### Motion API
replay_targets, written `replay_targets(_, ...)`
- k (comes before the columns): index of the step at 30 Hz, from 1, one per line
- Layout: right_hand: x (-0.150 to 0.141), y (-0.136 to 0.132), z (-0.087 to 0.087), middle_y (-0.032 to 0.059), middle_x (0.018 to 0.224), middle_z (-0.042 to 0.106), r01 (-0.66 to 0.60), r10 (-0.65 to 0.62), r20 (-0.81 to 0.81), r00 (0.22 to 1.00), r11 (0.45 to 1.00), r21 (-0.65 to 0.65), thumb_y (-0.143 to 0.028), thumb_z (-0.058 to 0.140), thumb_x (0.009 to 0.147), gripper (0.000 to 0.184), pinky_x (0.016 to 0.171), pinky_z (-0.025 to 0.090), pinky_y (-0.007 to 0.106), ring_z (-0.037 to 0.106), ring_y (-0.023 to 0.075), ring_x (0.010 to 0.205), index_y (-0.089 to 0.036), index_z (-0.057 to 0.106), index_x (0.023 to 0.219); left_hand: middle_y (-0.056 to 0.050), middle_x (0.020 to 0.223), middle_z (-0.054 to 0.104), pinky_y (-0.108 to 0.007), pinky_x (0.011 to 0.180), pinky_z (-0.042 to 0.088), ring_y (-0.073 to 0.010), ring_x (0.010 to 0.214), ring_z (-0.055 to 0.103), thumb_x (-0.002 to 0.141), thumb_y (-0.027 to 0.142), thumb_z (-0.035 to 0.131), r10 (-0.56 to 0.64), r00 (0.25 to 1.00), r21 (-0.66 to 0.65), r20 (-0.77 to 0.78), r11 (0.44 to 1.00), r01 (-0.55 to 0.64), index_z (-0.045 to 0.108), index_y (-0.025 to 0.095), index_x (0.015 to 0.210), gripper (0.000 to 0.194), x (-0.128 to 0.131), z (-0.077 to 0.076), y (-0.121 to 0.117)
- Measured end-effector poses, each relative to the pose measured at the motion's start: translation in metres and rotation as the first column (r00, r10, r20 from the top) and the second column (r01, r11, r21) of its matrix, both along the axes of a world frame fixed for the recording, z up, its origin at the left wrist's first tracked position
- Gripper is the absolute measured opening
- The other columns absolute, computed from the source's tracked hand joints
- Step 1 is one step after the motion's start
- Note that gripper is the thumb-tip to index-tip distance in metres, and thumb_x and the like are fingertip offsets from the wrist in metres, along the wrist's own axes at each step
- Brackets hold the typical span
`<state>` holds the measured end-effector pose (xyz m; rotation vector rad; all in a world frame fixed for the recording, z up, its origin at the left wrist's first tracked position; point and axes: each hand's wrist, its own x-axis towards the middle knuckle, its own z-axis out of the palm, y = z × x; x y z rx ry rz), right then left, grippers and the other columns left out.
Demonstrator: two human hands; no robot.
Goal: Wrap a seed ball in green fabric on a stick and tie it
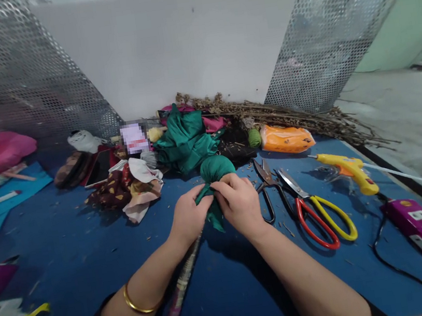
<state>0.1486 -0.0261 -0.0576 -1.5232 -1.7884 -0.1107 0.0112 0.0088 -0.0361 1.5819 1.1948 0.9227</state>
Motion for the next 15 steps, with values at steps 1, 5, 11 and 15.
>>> replay_targets(1,0.000,0.000,-0.001,0.0059,0.092,0.063,-0.007,0.007,-0.015,1.000,1.000,-0.001,-0.021,0.046,0.089,0.021,0.073,0.042,0.032,0.058,0.0181,0.081,-0.021,0.065,0.097,-0.005,0.085,0.069,-0.025,0.073,0.040,-0.0202,0.083,0.058,0.071,0.025,0.059,0.006,0.998,-0.026,0.061,1.000,-0.004,0.069,0.019,0.081,0.015,0.000,0.000,0.000)
replay_targets(5,-0.001,0.001,0.000,0.0038,0.090,0.065,-0.054,0.052,-0.152,0.987,0.998,-0.008,-0.017,0.045,0.089,0.021,0.075,0.043,0.030,0.060,0.0164,0.084,-0.022,0.066,0.091,-0.005,0.067,0.064,-0.028,0.061,0.044,-0.0169,0.062,0.056,0.077,0.051,0.053,0.122,0.924,-0.404,0.363,0.914,0.038,0.065,0.014,0.073,0.039,0.001,-0.003,0.005)
replay_targets(11,-0.005,0.001,0.001,0.0040,0.090,0.065,-0.146,0.145,-0.070,0.987,0.989,-0.013,-0.017,0.047,0.087,0.018,0.075,0.043,0.031,0.061,0.0166,0.084,-0.021,0.064,0.092,0.000,0.056,0.057,-0.022,0.050,0.038,-0.0098,0.050,0.049,0.059,0.042,0.076,0.147,0.898,-0.550,0.415,0.826,0.119,0.062,0.011,0.066,0.035,0.000,-0.011,0.009)
replay_targets(15,-0.007,-0.001,-0.001,0.0064,0.095,0.064,-0.122,0.122,-0.026,0.992,0.993,-0.001,-0.016,0.049,0.085,0.022,0.076,0.043,0.033,0.059,0.0187,0.086,-0.020,0.061,0.103,0.003,0.053,0.055,-0.021,0.048,0.036,-0.0087,0.048,0.048,0.060,0.035,0.075,0.166,0.885,-0.566,0.435,0.815,0.125,0.060,0.012,0.064,0.027,0.001,-0.012,0.007)
